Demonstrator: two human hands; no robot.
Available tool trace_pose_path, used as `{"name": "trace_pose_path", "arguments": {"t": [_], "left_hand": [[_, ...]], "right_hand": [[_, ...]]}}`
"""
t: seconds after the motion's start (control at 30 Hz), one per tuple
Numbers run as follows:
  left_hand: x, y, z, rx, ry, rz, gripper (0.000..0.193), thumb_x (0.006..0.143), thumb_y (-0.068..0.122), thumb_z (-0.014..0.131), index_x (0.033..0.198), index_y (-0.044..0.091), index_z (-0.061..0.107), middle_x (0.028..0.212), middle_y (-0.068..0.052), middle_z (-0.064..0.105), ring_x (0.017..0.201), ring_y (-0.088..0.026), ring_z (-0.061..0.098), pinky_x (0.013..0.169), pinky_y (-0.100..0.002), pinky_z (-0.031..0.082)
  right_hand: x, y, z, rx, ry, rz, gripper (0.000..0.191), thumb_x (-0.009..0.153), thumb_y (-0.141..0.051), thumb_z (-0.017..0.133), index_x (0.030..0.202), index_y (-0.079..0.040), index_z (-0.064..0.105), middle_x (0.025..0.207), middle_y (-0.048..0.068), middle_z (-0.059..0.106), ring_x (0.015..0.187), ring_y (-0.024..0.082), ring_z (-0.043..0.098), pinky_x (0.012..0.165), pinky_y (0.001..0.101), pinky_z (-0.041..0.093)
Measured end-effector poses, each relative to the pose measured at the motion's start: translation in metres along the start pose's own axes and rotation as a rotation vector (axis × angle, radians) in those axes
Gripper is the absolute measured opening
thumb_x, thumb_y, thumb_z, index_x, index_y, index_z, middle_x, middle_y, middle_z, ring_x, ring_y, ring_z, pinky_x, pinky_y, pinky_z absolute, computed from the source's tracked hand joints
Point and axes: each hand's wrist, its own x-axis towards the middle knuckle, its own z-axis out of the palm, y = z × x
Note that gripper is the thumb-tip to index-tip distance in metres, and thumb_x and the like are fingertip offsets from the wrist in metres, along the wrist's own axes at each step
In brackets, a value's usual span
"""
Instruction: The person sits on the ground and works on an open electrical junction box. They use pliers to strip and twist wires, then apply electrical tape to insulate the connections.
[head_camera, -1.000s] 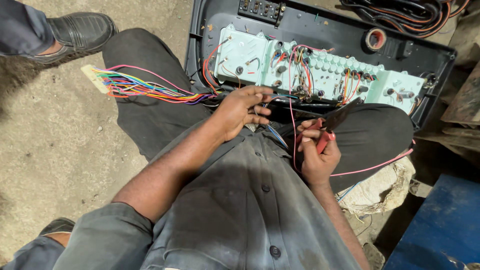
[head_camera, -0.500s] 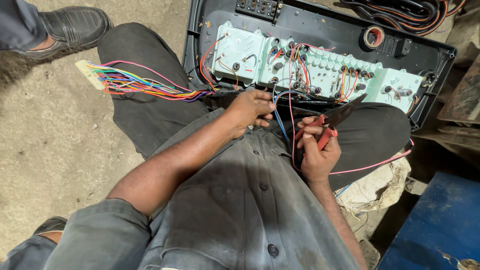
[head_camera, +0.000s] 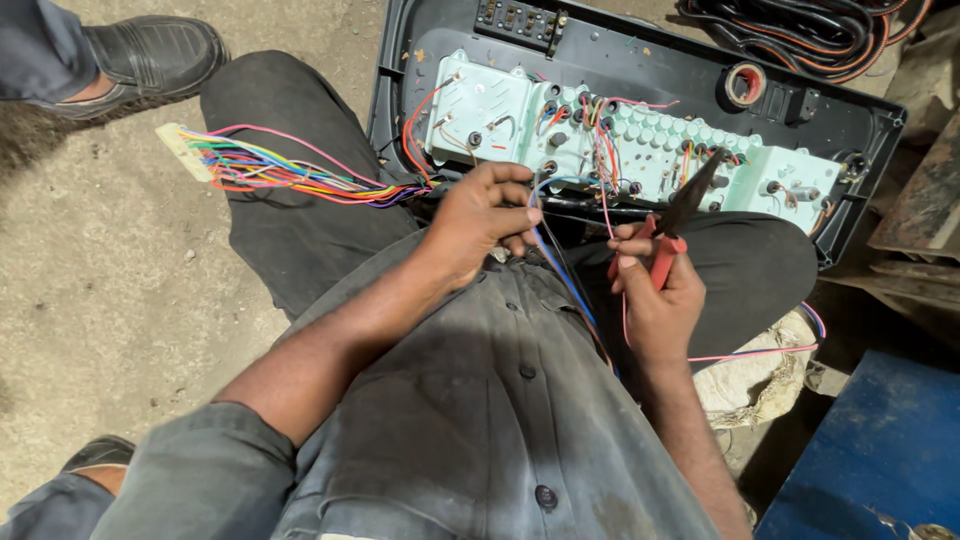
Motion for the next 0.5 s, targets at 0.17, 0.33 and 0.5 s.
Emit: {"name": "trace_pose_path", "arguments": {"t": [0.17,0.33,0.5], "left_hand": [[-0.008,0.012,-0.011,0.196,0.114,0.144,0.061,0.082,-0.007,0.065,0.139,-0.003,0.045,0.110,-0.010,0.068,0.070,-0.017,0.070,0.055,-0.029,0.061],[-0.015,0.023,-0.023,0.103,0.163,0.063,0.050,0.094,-0.003,0.067,0.142,-0.004,0.051,0.102,-0.012,0.068,0.078,-0.020,0.073,0.064,-0.029,0.063],[-0.021,0.053,-0.014,-0.055,0.108,0.027,0.037,0.094,-0.006,0.069,0.128,-0.001,0.055,0.100,-0.012,0.067,0.081,-0.028,0.075,0.068,-0.036,0.065]], "right_hand": [[0.017,-0.020,-0.014,-0.030,0.019,-0.013,0.010,0.100,0.003,0.060,0.109,0.003,0.064,0.122,0.015,0.068,0.082,0.011,0.065,0.067,0.0241,0.053],[0.029,-0.042,-0.052,-0.078,0.060,-0.087,0.009,0.105,0.004,0.061,0.113,0.005,0.064,0.123,0.017,0.069,0.082,0.013,0.064,0.071,0.0252,0.053],[0.014,-0.067,-0.111,-0.198,0.180,-0.136,0.010,0.105,0.009,0.060,0.114,0.008,0.064,0.119,0.017,0.068,0.081,0.013,0.063,0.068,0.0236,0.052]]}}
